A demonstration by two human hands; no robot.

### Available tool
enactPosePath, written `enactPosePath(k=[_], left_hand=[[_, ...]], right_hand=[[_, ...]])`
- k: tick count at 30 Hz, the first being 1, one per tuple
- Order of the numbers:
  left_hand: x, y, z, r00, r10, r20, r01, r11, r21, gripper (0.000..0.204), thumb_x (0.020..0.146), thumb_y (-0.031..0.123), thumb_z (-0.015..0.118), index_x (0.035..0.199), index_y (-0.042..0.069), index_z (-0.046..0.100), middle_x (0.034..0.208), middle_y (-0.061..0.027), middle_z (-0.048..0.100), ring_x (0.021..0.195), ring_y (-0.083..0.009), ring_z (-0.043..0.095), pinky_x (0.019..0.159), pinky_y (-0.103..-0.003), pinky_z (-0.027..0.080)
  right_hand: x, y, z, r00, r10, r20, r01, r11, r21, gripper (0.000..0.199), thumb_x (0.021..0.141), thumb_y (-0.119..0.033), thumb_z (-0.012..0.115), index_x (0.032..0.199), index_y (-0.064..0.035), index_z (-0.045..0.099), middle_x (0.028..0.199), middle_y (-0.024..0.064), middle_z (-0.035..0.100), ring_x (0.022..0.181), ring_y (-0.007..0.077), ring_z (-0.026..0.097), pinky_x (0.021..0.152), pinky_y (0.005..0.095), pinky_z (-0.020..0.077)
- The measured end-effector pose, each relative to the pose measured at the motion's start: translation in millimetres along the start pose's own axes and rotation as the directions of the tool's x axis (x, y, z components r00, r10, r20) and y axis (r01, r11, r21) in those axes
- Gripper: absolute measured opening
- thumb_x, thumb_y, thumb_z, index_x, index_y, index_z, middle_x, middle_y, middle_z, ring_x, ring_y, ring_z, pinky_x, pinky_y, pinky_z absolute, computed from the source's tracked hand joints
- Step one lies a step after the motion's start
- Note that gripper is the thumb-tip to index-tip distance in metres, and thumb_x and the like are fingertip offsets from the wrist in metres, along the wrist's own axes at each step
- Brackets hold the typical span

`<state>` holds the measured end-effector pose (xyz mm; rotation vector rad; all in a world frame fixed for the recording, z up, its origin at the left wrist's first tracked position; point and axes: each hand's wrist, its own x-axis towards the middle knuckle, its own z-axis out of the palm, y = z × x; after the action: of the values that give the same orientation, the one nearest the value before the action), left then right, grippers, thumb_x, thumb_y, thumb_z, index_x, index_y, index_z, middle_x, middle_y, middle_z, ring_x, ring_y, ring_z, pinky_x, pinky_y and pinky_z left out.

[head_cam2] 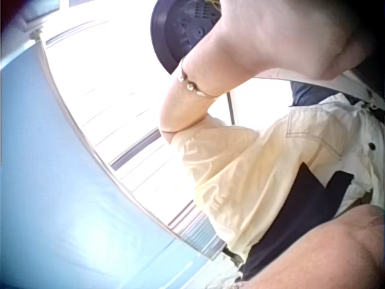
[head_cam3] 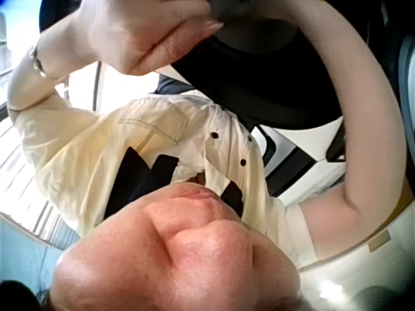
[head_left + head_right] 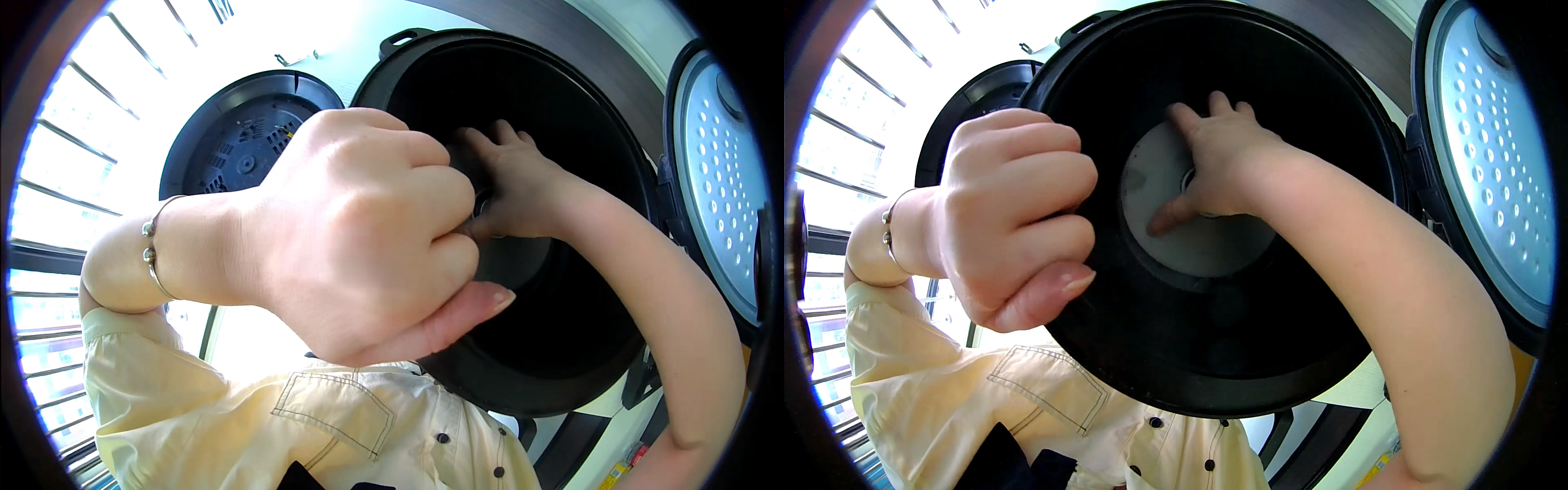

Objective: The person assembles a cylindrical appliance by connecting internal wires, inserting a central component, and securing the housing with a screwdriver. The person handles the appliance body, wires, and a screwdriver throughout the process.

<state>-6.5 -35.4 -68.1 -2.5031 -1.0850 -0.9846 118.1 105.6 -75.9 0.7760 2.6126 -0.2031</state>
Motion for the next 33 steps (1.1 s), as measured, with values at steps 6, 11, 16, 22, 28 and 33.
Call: enactPosePath(k=[6, 11, 16, 22, 28, 33], left_hand=[[1.9, -2.2, 1.4, 0.999, -0.016, 0.035, 0.016, 1.000, 0.004, 0.019, 0.065, 0.021, 0.052, 0.053, 0.008, 0.045, 0.055, -0.0056, 0.037, 0.044, -0.0173, 0.038, 0.039, -0.028, 0.029], [3.1, -0.6, -2.3, 1.000, -0.012, 0.010, 0.011, 1.000, 0.025, 0.020, 0.066, 0.021, 0.051, 0.053, 0.009, 0.043, 0.055, -0.0054, 0.035, 0.043, -0.0174, 0.037, 0.039, -0.029, 0.028], [2.9, 0.5, -8.9, 0.997, -0.018, 0.077, 0.015, 0.999, 0.043, 0.022, 0.069, 0.022, 0.048, 0.052, 0.009, 0.041, 0.053, -0.0050, 0.033, 0.042, -0.0169, 0.034, 0.039, -0.029, 0.026], [-1.7, -2.1, -4.9, 0.998, -0.018, 0.066, 0.014, 0.998, 0.059, 0.025, 0.072, 0.023, 0.046, 0.052, 0.009, 0.039, 0.053, -0.0047, 0.032, 0.042, -0.0153, 0.034, 0.039, -0.028, 0.026], [-3.3, -1.3, -7.0, 0.995, -0.018, 0.099, 0.012, 0.998, 0.066, 0.031, 0.078, 0.026, 0.043, 0.052, 0.010, 0.039, 0.054, -0.0048, 0.035, 0.043, -0.0149, 0.035, 0.040, -0.028, 0.028], [-0.9, 2.8, -6.9, 0.987, -0.070, 0.147, 0.060, 0.995, 0.076, 0.040, 0.087, 0.031, 0.040, 0.053, 0.010, 0.038, 0.055, -0.0050, 0.036, 0.045, -0.0152, 0.037, 0.041, -0.028, 0.029]], right_hand=[[7.0, 5.6, 1.3, 0.999, -0.044, 0.027, 0.045, 0.999, -0.031, 0.105, 0.054, -0.059, 0.077, 0.138, -0.0145, 0.033, 0.137, 0.0181, 0.035, 0.124, 0.0319, 0.039, 0.097, 0.0409, 0.0429], [4.9, 3.5, -9.9, 0.997, -0.020, 0.080, 0.026, 0.997, -0.079, 0.096, 0.064, -0.061, 0.070, 0.138, -0.0117, 0.034, 0.133, 0.0176, 0.040, 0.117, 0.0306, 0.048, 0.094, 0.0381, 0.0453], [6.2, 6.0, -11.2, 0.998, -0.020, 0.051, 0.022, 0.999, -0.025, 0.082, 0.073, -0.052, 0.067, 0.136, -0.0095, 0.036, 0.131, 0.0164, 0.043, 0.113, 0.0282, 0.052, 0.093, 0.0365, 0.0465], [4.1, 8.8, -8.9, 0.999, -0.031, 0.007, 0.031, 0.999, -0.006, 0.077, 0.074, -0.047, 0.068, 0.134, -0.0080, 0.039, 0.128, 0.0146, 0.047, 0.112, 0.0263, 0.053, 0.092, 0.0352, 0.0474], [5.0, 2.3, -16.2, 0.999, -0.019, 0.038, 0.021, 0.999, -0.046, 0.067, 0.080, -0.041, 0.065, 0.132, -0.0076, 0.041, 0.118, 0.0139, 0.057, 0.106, 0.0254, 0.058, 0.090, 0.0350, 0.0492], [14.2, 20.0, -9.0, 0.988, -0.148, -0.032, 0.150, 0.987, 0.062, 0.055, 0.081, -0.033, 0.063, 0.123, -0.0011, 0.047, 0.104, 0.0204, 0.061, 0.101, 0.0332, 0.058, 0.089, 0.0380, 0.0468]])
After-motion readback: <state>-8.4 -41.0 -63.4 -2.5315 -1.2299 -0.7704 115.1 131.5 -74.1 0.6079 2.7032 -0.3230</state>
